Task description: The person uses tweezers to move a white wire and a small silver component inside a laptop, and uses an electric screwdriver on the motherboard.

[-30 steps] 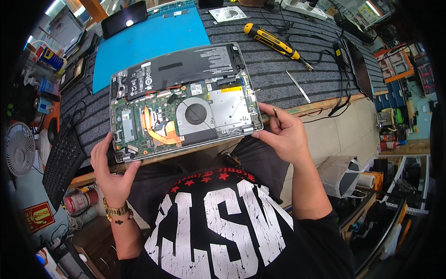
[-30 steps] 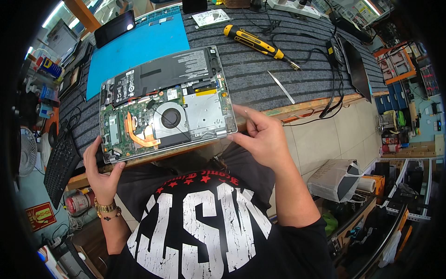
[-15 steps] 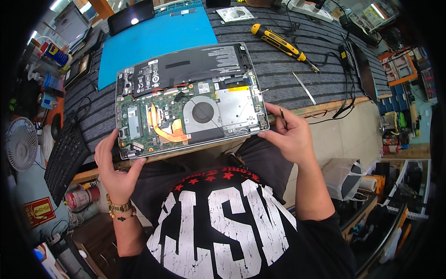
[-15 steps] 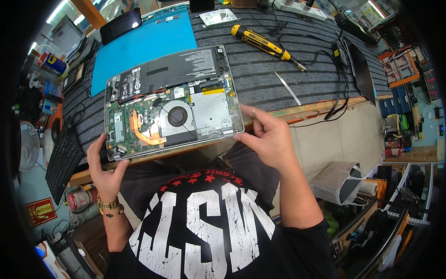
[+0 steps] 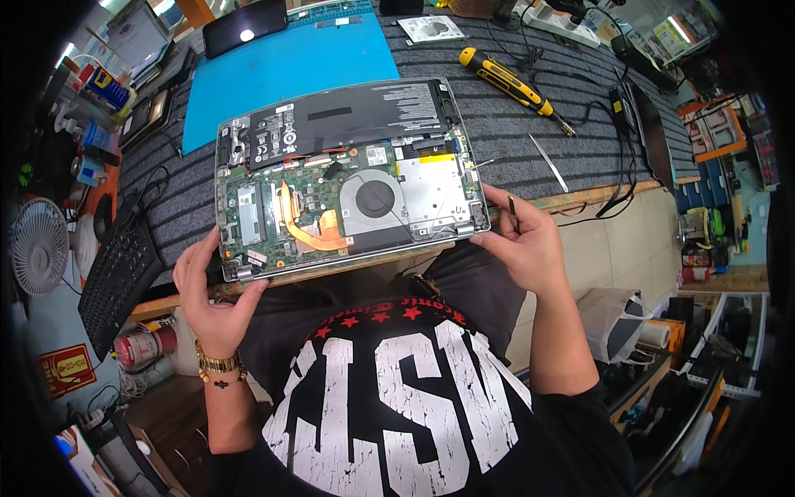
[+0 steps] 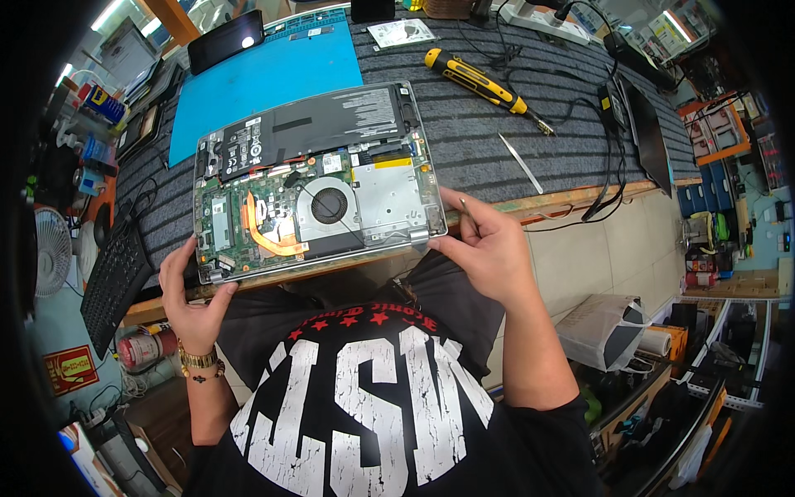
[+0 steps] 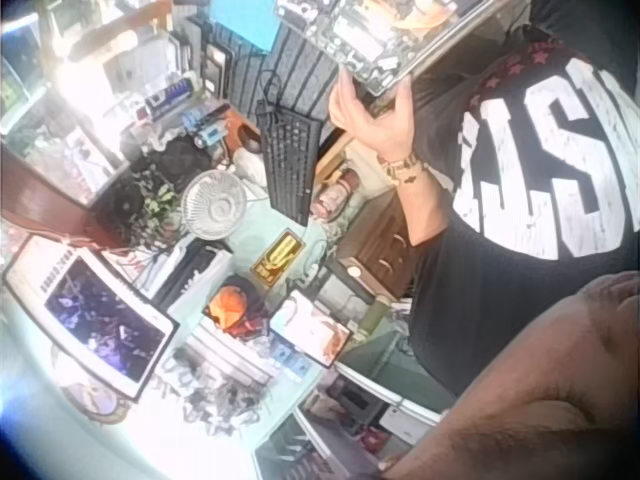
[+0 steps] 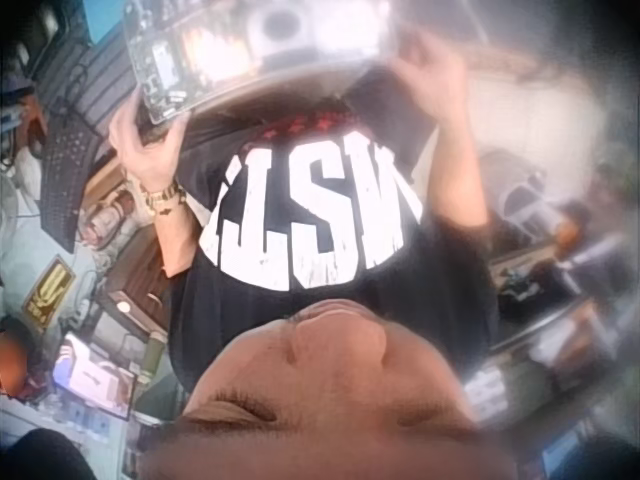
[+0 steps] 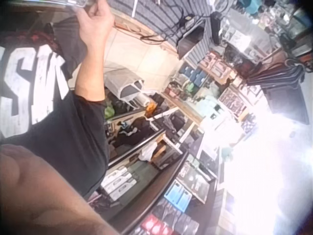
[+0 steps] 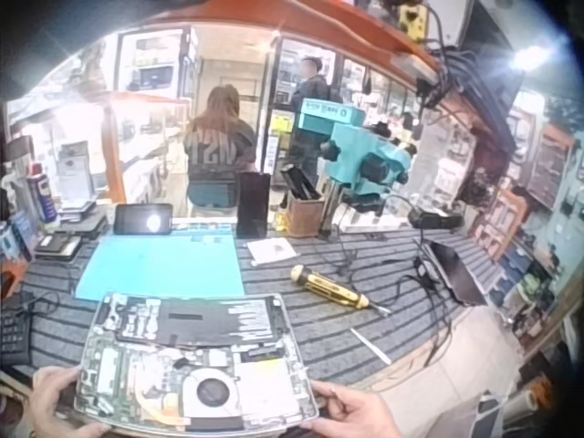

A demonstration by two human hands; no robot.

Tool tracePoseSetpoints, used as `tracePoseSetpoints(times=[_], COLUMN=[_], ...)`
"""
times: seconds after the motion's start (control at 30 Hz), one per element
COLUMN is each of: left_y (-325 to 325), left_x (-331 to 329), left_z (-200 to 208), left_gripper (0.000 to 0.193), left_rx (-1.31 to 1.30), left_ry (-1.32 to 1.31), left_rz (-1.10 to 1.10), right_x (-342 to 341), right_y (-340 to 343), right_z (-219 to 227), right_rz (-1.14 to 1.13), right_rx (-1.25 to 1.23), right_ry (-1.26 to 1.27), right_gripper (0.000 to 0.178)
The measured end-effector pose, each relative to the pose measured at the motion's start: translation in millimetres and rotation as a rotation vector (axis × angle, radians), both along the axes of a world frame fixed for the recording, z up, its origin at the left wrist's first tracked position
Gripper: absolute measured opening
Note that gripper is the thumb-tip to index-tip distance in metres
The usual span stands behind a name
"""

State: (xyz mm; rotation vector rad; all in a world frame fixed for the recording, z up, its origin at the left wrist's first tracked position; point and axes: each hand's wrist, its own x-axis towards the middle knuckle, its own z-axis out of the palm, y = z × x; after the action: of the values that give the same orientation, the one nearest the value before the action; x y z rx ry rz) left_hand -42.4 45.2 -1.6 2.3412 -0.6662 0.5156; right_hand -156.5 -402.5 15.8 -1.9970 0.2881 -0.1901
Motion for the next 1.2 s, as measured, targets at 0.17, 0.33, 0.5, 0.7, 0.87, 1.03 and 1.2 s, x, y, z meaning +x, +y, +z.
tracePoseSetpoints(times=[0.17,0.33,0.5,0.7,0.87,1.03,1.2], left_y=[0.7,0.8,0.3,-0.2,0.9,1.5,2.4], left_x=[0.0,0.8,0.3,0.2,-0.1,-0.3,0.0], left_z=[-0.7,-1.3,0.4,-0.4,-0.5,1.4,0.3], left_gripper=[0.085,0.085,0.086,0.086,0.086,0.082,0.083], left_rx=[-0.001,0.012,0.016,0.018,0.016,0.045,0.042], left_ry=[-0.003,-0.012,-0.012,-0.015,-0.008,-0.015,-0.010], left_rz=[0.002,0.003,0.005,0.006,0.012,0.000,0.001], right_x=[1.0,1.1,1.7,1.6,1.8,0.7,0.8], right_y=[-1.1,-1.3,-0.6,-1.3,-2.0,-3.7,-4.4], right_z=[-1.2,-3.1,-0.5,-0.1,-1.9,-4.1,-6.3], right_rz=[0.002,0.005,0.006,-0.003,-0.007,-0.008,-0.002], right_rx=[0.014,0.078,0.106,0.073,0.059,0.066,0.083], right_ry=[0.010,-0.002,0.004,0.015,0.016,0.014,0.007], right_gripper=[0.073,0.073,0.072,0.073,0.073,0.073,0.073])
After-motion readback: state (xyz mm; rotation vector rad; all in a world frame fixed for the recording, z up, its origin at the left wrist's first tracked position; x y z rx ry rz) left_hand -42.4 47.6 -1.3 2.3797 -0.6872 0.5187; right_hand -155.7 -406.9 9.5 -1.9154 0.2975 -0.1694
